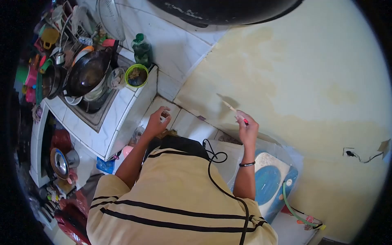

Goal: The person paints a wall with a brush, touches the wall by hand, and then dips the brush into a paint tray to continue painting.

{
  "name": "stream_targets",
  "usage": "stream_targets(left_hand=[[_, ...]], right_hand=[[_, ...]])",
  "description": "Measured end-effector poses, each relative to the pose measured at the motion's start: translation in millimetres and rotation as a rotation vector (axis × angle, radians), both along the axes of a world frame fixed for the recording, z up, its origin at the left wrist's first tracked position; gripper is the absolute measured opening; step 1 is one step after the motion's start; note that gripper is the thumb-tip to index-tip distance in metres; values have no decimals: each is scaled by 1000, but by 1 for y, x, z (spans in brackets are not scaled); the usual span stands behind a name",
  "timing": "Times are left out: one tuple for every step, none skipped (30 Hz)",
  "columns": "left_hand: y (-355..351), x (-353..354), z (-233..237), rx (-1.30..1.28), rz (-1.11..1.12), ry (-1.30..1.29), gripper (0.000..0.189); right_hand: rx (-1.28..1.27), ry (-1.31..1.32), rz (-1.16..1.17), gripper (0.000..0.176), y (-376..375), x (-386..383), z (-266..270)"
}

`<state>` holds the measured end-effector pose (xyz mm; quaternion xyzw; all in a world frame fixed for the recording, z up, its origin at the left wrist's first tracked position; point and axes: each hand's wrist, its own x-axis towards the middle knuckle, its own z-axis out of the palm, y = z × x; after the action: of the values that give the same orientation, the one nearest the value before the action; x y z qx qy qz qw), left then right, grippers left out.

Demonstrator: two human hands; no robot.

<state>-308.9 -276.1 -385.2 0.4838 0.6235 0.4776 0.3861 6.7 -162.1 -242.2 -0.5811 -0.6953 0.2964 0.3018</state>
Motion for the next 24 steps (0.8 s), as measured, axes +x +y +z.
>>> stream_targets(left_hand=[[-2, -2, 0, -5, 6, -6, 30], [-3, -3, 0, -8, 11, -10, 30], [-4, -4, 0, -10, 22, -14, 30], [-4, -5, 0, 4, 14, -4, 31], [-4, -5, 2, 19, 3, 6, 31], [-4, -4, 4, 20, 8, 6, 31], [-3, -4, 8, 23, -8, -5, 30], [-2, -4, 11, 25, -25, -15, 30], [-1, -3, 15, 25, -25, -14, 30], [1, -3, 20, 30, -53, -6, 29], [2, -3, 22, 34, -82, 3, 29], [3, -3, 22, 34, -83, 7, 29], [5, -3, 22, 49, -99, 14, 29], [6, -2, 21, 63, -114, 20, 30], [7, -2, 26, 61, -115, 23, 30], [8, -1, 31, 48, -118, 18, 29], [8, -1, 34, 34, -118, 13, 28], [8, -1, 32, 28, -114, 13, 28], [9, -1, 28, 49, -121, 24, 28], [8, -1, 25, 69, -126, 35, 28], [6, -2, 23, 60, -119, 33, 28], [4, -3, 22, 63, -121, 39, 28], [3, -4, 20, 67, -123, 45, 28], [1, -5, 23, 61, -113, 41, 28]], right_hand=[[-6, -7, 13, 21, 0, -5, -10], [6, -31, 33, 21, 1, -9, -21], [19, -53, 51, 21, 1, -13, -30], [16, -100, 95, 23, 2, -17, -37], [17, -102, 101, 23, 5, -21, -44], [98, -169, 147, 23, 7, -28, -49], [181, -232, 192, 24, 10, -35, -54], [235, -237, 204, 22, 12, -41, -58], [235, -236, 204, 22, 15, -48, -59], [246, -243, 203, 21, 18, -54, -61], [258, -249, 201, 21, 22, -59, -61], [258, -245, 199, 21, 27, -62, -65], [277, -247, 205, 20, 32, -65, -69], [295, -250, 211, 20, 37, -66, -73], [293, -248, 210, 20, 39, -70, -72], [304, -256, 210, 20, 41, -73, -72], [313, -264, 212, 20, 43, -76, -71], [308, -263, 217, 20, 45, -77, -70], [344, -262, 193, 20, 46, -79, -69], [378, -262, 170, 20, 45, -80, -68], [370, -262, 179, 20, 43, -82, -62], [437, -233, 171, 20, 39, -84, -54], [505, -203, 163, 20, 36, -86, -47], [499, -204, 175, 20, 33, -86, -43]])
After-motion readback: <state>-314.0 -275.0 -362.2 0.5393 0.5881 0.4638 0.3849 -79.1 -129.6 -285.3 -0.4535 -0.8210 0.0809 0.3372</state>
